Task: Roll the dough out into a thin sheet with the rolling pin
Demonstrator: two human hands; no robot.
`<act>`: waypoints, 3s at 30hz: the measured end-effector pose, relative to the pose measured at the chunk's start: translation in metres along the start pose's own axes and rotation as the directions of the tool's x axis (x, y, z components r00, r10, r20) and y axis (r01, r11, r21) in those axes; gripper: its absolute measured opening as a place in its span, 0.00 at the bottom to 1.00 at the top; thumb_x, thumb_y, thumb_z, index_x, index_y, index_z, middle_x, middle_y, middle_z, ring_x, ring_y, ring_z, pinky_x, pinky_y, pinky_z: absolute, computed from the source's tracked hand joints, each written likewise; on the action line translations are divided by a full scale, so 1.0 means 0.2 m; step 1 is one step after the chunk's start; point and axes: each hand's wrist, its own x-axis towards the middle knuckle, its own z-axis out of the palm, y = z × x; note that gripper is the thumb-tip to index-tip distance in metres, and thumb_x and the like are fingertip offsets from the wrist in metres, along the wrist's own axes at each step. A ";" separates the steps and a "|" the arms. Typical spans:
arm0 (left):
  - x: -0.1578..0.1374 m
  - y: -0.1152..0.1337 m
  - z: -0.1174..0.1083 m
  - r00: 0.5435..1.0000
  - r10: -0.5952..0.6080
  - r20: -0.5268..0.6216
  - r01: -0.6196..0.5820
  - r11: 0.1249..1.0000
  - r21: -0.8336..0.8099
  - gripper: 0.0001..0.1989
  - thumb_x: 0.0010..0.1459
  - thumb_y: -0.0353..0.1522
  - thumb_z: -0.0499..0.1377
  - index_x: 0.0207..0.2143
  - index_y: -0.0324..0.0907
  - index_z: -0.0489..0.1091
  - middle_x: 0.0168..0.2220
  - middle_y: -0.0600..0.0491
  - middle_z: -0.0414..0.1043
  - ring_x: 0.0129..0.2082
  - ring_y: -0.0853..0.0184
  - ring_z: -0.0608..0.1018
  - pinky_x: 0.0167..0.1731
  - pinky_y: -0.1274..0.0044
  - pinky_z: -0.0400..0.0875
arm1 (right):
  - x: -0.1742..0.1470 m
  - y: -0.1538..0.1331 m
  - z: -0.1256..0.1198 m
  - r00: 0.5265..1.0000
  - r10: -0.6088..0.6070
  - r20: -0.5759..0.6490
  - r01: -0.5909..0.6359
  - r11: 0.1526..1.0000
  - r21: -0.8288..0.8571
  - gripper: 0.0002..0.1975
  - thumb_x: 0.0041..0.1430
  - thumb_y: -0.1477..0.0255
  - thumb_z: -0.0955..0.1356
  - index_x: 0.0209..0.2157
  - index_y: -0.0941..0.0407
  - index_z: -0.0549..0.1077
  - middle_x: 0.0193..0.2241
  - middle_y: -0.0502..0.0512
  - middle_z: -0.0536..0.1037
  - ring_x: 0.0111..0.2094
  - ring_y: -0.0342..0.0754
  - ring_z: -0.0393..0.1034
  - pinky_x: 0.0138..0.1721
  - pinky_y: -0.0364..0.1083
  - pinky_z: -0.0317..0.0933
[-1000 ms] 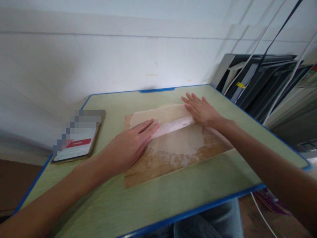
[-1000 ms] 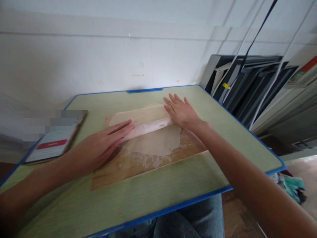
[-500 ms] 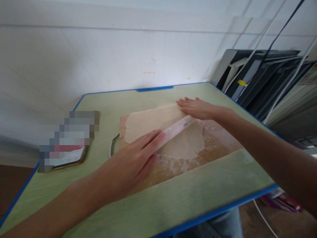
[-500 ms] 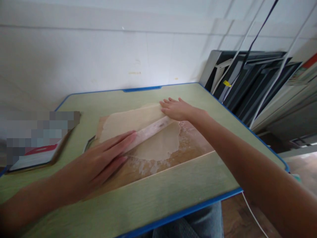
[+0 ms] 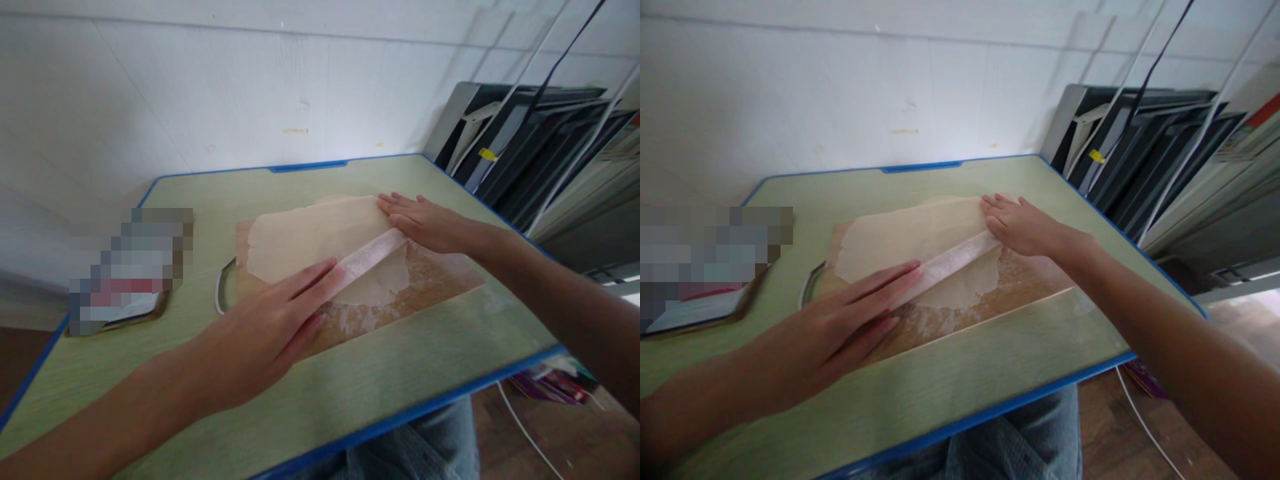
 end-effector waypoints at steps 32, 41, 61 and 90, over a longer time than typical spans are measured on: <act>-0.03 0.14 0.08 0.972 0.201 0.124 -0.217 0.968 0.127 0.24 0.61 0.27 0.48 0.60 0.32 0.56 0.64 0.45 0.52 0.65 0.59 0.51 0.63 0.66 0.51 | 0.10 -0.22 0.02 0.964 0.018 -0.265 0.019 0.991 0.136 0.29 0.66 0.58 0.47 0.62 0.54 0.58 0.64 0.56 0.53 0.66 0.56 0.37 0.62 0.66 0.35; -0.02 0.12 0.03 0.980 0.180 0.088 -0.183 0.983 0.032 0.19 0.62 0.30 0.48 0.55 0.34 0.64 0.61 0.44 0.60 0.64 0.57 0.57 0.62 0.63 0.55 | 0.47 -0.51 -0.09 0.945 -0.170 -0.281 0.205 0.973 0.102 0.25 0.67 0.64 0.50 0.57 0.55 0.65 0.62 0.57 0.60 0.64 0.54 0.46 0.62 0.62 0.36; -0.01 0.16 0.04 0.955 0.283 0.090 -0.282 0.959 -0.020 0.16 0.65 0.31 0.48 0.51 0.37 0.67 0.56 0.47 0.67 0.61 0.63 0.62 0.62 0.67 0.54 | 0.32 -0.30 -0.07 0.986 -0.159 0.040 0.160 0.987 -0.030 0.29 0.63 0.62 0.54 0.64 0.52 0.53 0.64 0.52 0.53 0.65 0.58 0.41 0.62 0.66 0.34; 0.00 0.20 0.03 0.898 0.409 0.161 -0.419 0.907 0.035 0.17 0.63 0.28 0.49 0.52 0.37 0.67 0.58 0.51 0.66 0.61 0.67 0.62 0.62 0.75 0.55 | -0.36 -0.03 0.13 0.928 0.069 -0.366 0.051 0.950 0.309 0.25 0.66 0.61 0.52 0.62 0.51 0.57 0.64 0.54 0.54 0.64 0.52 0.48 0.62 0.61 0.45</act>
